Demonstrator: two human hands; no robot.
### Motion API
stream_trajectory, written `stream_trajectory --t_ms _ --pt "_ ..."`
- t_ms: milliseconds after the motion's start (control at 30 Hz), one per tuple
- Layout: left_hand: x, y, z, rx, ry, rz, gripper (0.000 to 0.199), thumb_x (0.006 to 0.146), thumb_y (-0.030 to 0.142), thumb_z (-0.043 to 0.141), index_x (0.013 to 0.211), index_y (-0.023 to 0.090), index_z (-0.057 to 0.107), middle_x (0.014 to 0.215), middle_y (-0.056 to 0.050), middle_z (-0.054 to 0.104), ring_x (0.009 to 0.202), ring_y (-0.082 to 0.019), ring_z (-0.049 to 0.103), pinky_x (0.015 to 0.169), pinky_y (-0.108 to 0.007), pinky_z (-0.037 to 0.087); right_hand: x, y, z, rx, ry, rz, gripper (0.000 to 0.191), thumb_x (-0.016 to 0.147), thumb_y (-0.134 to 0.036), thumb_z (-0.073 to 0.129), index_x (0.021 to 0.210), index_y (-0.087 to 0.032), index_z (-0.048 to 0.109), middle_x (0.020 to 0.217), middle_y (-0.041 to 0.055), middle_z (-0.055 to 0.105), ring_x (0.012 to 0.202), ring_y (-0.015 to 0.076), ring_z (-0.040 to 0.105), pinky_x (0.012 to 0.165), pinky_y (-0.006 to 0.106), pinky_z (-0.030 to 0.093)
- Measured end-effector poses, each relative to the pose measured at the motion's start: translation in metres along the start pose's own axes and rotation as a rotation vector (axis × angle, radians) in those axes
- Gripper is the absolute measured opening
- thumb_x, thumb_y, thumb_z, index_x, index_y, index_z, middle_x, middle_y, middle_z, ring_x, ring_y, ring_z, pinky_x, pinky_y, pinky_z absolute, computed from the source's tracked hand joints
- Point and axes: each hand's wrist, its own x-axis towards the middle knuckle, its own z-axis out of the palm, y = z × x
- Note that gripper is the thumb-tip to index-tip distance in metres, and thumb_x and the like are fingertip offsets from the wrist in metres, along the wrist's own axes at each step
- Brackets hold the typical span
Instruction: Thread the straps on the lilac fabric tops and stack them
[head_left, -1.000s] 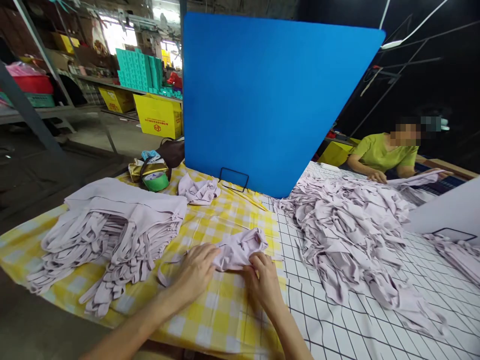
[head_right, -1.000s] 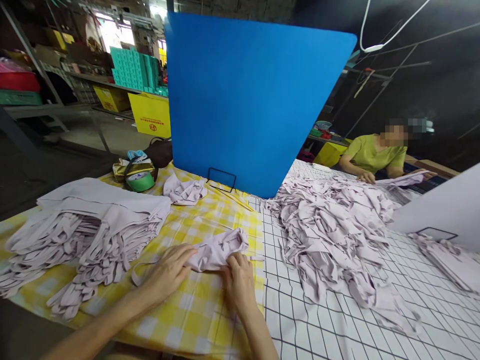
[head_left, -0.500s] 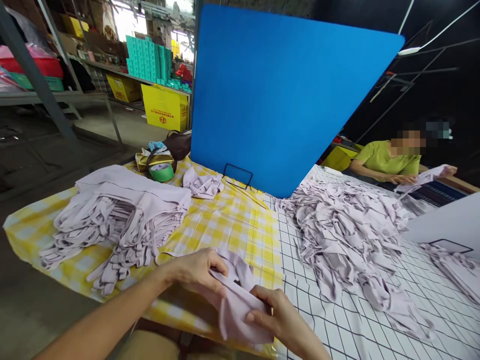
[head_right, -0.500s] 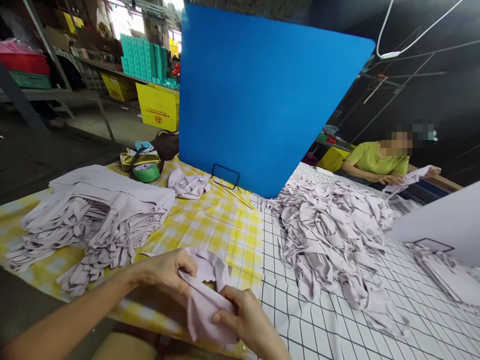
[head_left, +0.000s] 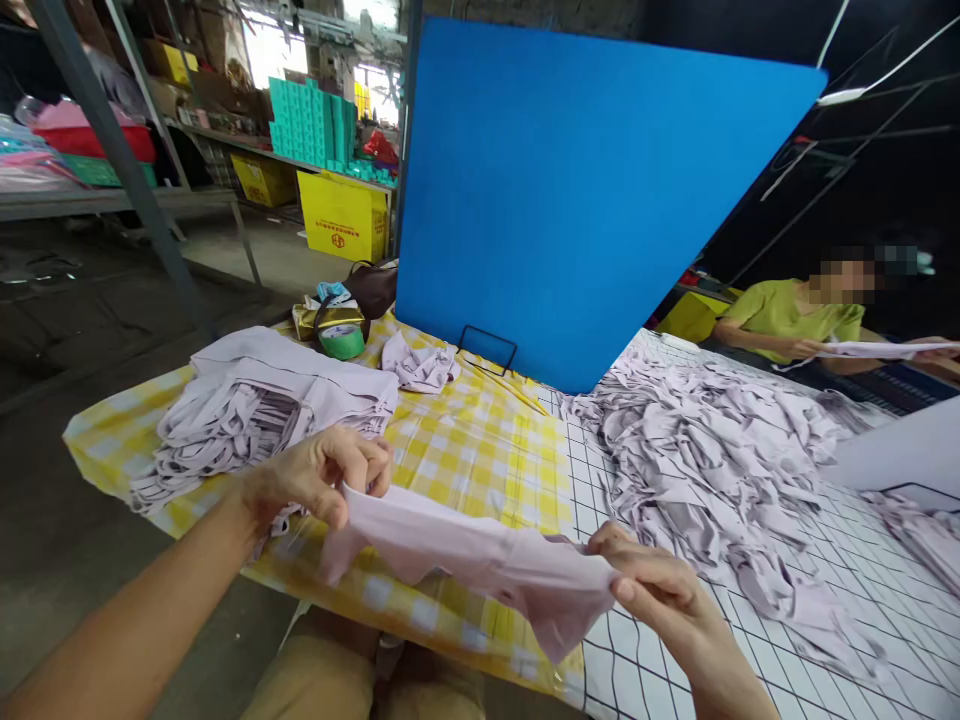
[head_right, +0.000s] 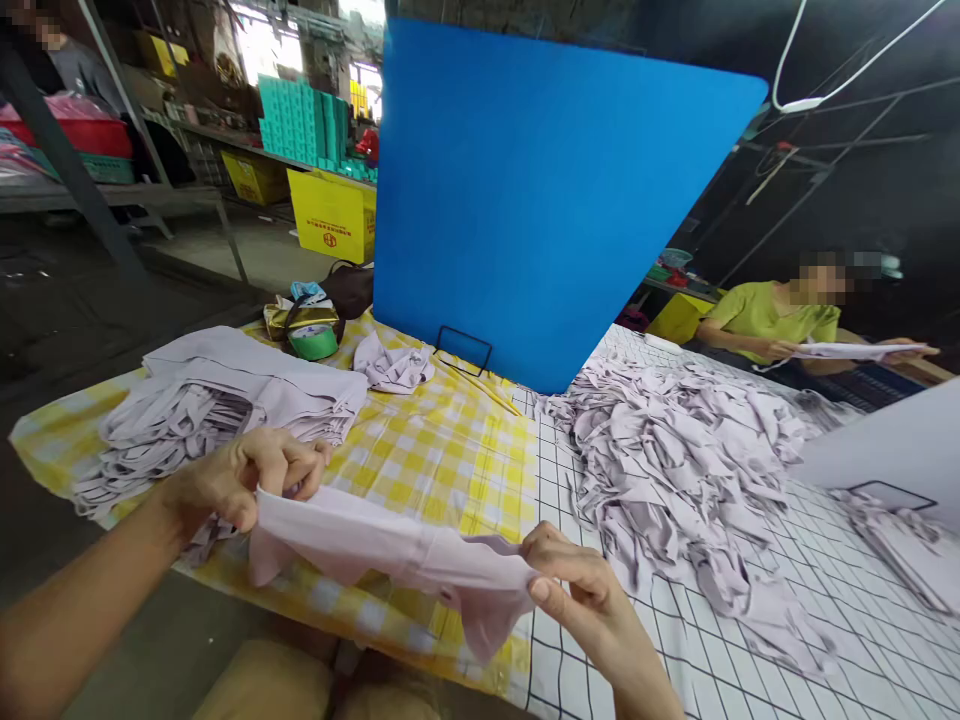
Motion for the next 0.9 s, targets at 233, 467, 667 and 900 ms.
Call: stream_trajectory --t_ms 233,467,667,900 --pt "0.038 0.02 0.043 0.325 -0.077 -0.053 0.051 0.076 0.045 0.061 0.124 0.029 0.05 0.12 -0.004 0.054 0.106 -0.021 0.047 0.087 -0.028 0.036 0.025 -0.019 0.025 -0.024 0.112 -0.035 0.038 0.085 -0.035 0.051 0.05 -0.019 0.048 0.049 -0.0021 0.039 0.053 0.0124 0.04 0.055 0.027 0.037" --pt "0.074 0.017 0.068 0.043 -0.233 -0.019 0.027 0.076 0.038 0.061 0.079 0.012 0.065 0.061 0.002 0.05 0.056 -0.008 0.041 0.049 -0.02 0.028 0.054 -0.033 0.045 -0.028 0.002 0.105 0.035 0.082 -0.046 0.053 0.062 -0.016 0.054 0.053 -0.0039 0.039 0.05 0.0077 0.033 0.046 0.021 0.026" --pt "0.045 0.031 0.014 -0.123 -0.162 0.003 0.046 0.065 0.056 0.066 0.06 0.011 0.062 0.057 0.0 0.051 0.054 -0.009 0.044 0.048 -0.02 0.033 0.041 -0.015 0.025 0.068 -0.246 0.215 0.04 0.078 -0.05 0.057 0.059 -0.015 0.053 0.053 -0.0034 0.042 0.051 0.0075 0.035 0.045 0.021 0.026" --pt "0.009 0.07 -0.035 0.345 0.064 0.154 0.053 0.065 0.064 0.061 0.05 0.014 0.059 0.05 0.0 0.05 0.054 -0.01 0.047 0.064 -0.025 0.045 0.023 -0.04 -0.006 -0.274 -0.132 0.031 0.036 0.085 -0.041 0.05 0.058 -0.018 0.058 0.055 -0.0013 0.049 0.055 0.0111 0.044 0.055 0.024 0.038"
